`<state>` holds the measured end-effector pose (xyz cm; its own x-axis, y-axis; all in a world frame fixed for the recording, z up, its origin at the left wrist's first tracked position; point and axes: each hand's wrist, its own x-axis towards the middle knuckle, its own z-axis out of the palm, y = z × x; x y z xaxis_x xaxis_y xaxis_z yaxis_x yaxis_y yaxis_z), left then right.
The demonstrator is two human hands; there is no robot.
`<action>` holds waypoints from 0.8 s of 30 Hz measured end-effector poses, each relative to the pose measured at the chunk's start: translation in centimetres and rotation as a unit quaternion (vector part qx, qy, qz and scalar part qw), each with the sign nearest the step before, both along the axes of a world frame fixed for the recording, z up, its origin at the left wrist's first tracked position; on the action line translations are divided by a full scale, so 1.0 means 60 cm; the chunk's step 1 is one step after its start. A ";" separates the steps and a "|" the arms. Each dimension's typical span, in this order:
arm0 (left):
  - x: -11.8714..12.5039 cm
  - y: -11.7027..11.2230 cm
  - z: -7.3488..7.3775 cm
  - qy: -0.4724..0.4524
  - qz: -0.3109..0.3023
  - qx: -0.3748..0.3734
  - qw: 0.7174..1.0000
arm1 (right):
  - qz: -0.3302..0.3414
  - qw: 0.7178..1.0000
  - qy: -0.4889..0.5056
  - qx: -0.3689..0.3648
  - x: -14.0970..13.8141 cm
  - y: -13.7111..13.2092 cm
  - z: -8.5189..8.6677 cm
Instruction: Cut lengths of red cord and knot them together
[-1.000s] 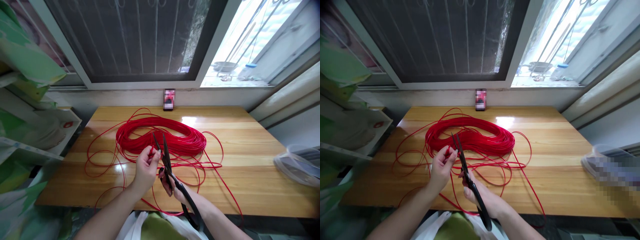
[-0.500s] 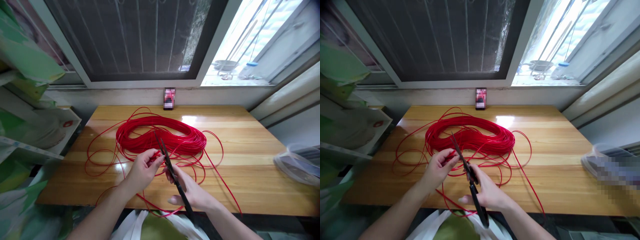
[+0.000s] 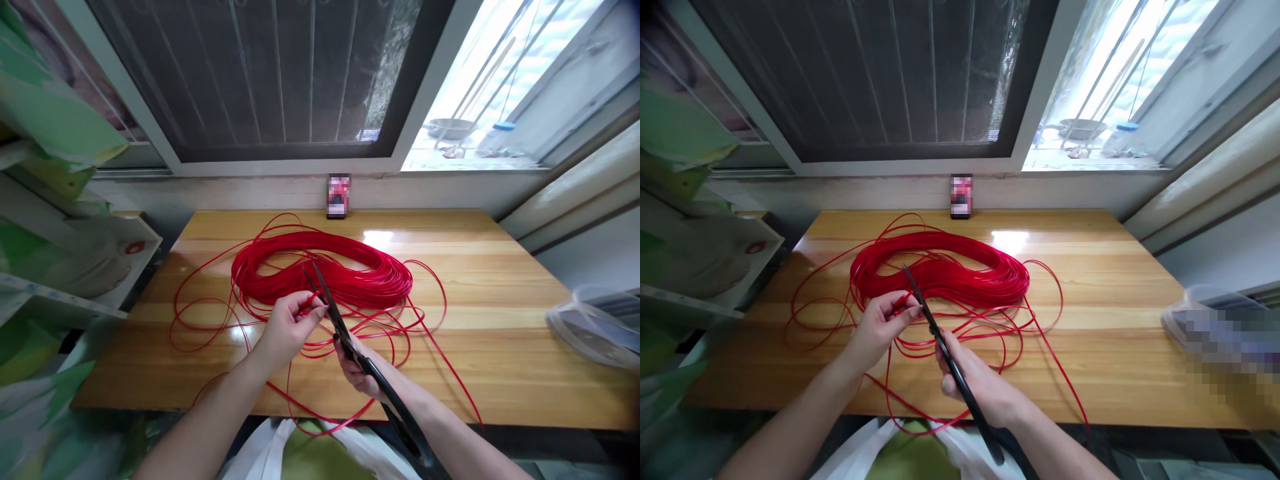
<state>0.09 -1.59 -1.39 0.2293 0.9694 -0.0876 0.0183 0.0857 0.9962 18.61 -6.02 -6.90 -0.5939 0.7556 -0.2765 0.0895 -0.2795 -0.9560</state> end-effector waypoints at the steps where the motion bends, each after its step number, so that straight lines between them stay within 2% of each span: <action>1: 0.001 0.000 0.000 -0.006 0.003 0.000 1.000 | -0.006 0.999 0.016 -0.027 -0.001 -0.001 0.000; 4: 0.002 -0.001 -0.003 -0.039 0.018 -0.005 0.999 | -0.020 0.992 0.062 -0.111 -0.006 -0.004 0.005; 9: 0.003 -0.003 -0.009 -0.106 0.030 -0.044 0.993 | -0.018 0.976 0.131 -0.171 -0.016 -0.008 0.023; 14: 0.002 -0.001 -0.011 -0.201 0.010 -0.101 0.974 | 0.024 0.919 0.272 -0.285 -0.018 -0.007 0.024; 20: 0.004 0.000 -0.023 -0.235 0.035 -0.079 0.968 | 0.091 0.874 0.353 -0.321 -0.025 0.007 0.026; 22: 0.003 0.004 -0.028 -0.239 0.046 -0.085 0.966 | 0.094 0.874 0.352 -0.322 -0.028 0.010 0.026; 24: 0.001 0.008 -0.032 -0.226 0.050 -0.093 0.968 | 0.080 0.889 0.330 -0.308 -0.029 0.010 0.023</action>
